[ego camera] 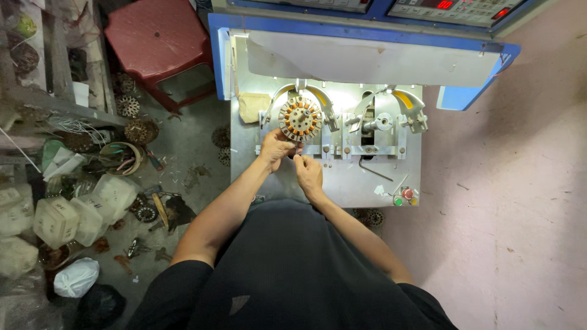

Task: The person assembles a fan motor by placing a coil onto a machine, securing it, and connecting wires.

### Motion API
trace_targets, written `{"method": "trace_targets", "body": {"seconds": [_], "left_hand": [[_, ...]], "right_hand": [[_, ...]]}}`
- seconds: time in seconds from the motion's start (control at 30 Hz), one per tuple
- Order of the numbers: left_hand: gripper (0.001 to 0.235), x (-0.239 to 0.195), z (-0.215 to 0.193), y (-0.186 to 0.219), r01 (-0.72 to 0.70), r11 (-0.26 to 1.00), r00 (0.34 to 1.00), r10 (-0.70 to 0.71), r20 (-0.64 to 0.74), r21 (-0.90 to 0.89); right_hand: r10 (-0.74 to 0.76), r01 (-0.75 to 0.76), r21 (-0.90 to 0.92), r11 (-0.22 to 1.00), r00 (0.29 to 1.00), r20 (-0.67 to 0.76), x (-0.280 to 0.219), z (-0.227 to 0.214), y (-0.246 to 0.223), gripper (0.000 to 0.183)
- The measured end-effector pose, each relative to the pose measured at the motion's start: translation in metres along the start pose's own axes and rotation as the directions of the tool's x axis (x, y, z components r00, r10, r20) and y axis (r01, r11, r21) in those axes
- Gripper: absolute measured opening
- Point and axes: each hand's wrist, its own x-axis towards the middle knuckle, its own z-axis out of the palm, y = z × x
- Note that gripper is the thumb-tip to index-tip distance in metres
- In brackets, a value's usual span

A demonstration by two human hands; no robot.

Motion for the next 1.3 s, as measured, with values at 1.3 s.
{"method": "trace_targets", "body": {"seconds": [1.3], "left_hand": [[0.039, -0.315, -0.124, -0.009, 0.605, 0.694, 0.732, -0.295, -0.614, 0.389]], "right_hand": [[0.756, -0.92, 0.314, 0.233, 0.375, 0.537, -0.169, -0.177, 0.063, 0.032]]}}
